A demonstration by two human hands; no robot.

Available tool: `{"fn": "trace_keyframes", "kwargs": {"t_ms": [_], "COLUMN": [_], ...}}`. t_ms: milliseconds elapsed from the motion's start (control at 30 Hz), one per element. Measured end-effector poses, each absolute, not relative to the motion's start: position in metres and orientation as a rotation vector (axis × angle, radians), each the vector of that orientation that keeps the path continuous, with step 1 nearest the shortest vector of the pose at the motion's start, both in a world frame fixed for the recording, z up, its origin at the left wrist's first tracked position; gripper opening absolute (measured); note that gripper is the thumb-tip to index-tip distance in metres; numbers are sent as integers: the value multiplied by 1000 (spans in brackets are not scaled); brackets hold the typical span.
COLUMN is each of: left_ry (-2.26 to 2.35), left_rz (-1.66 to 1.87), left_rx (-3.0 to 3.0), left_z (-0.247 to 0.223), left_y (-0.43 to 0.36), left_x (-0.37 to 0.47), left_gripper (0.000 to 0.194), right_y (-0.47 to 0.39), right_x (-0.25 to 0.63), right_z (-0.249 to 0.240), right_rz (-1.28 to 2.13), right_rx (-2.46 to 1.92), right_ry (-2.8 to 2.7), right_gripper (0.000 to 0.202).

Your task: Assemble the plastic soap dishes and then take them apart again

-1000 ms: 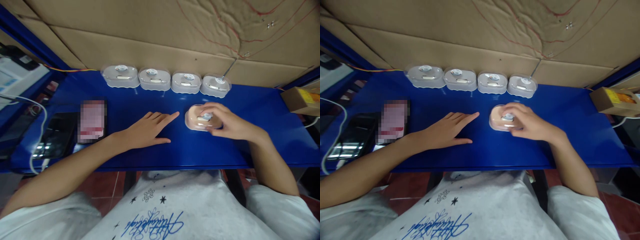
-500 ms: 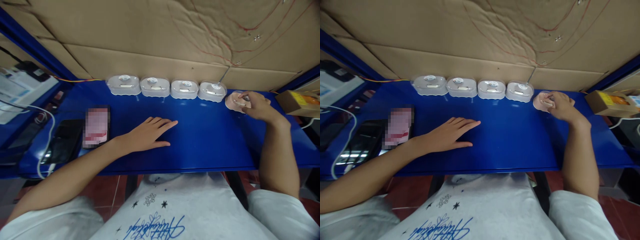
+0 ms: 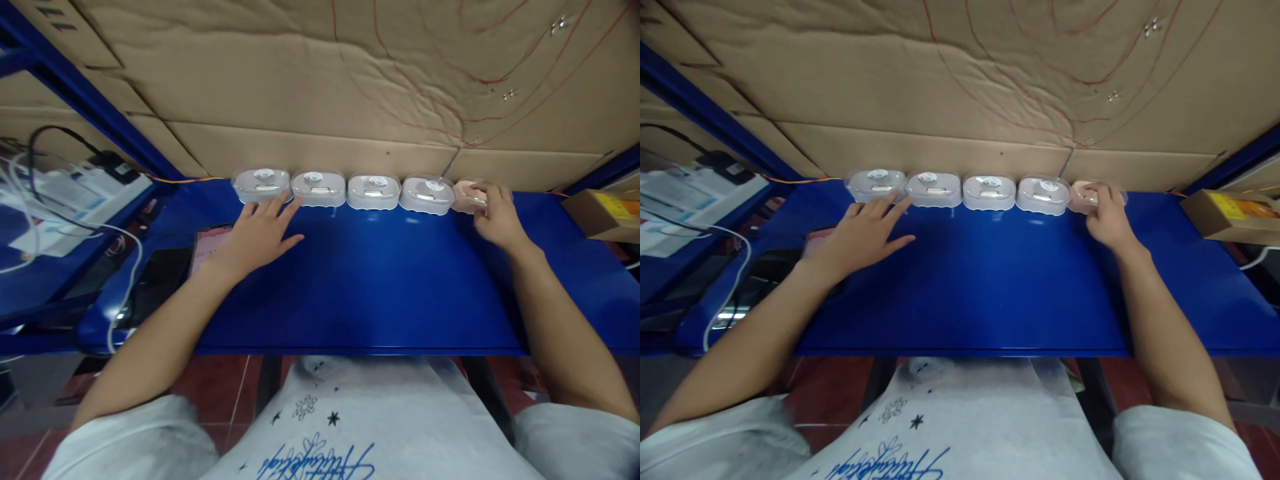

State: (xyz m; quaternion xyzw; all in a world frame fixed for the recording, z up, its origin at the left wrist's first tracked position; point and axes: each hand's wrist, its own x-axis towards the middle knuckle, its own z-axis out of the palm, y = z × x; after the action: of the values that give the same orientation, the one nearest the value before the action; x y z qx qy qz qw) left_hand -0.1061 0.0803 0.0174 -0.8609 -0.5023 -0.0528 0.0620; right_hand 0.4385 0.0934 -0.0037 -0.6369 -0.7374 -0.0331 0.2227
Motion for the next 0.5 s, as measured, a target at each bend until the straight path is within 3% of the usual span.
{"fn": "trace_keyframes", "kwargs": {"t_ms": [300, 500], "left_ry": [-1802, -1818], "left_rz": [8, 3], "left_rx": [-2559, -2581], "left_z": [26, 22], "left_y": [123, 151], "left_x": [-145, -146], "left_gripper": [90, 84], "right_y": [58, 24], "right_x": [350, 296], "right_z": [-3, -4], "right_rz": [-120, 28], "right_rx": [-1259, -1014], "right_ry": [-2188, -2447], "right_gripper": [61, 60]}}
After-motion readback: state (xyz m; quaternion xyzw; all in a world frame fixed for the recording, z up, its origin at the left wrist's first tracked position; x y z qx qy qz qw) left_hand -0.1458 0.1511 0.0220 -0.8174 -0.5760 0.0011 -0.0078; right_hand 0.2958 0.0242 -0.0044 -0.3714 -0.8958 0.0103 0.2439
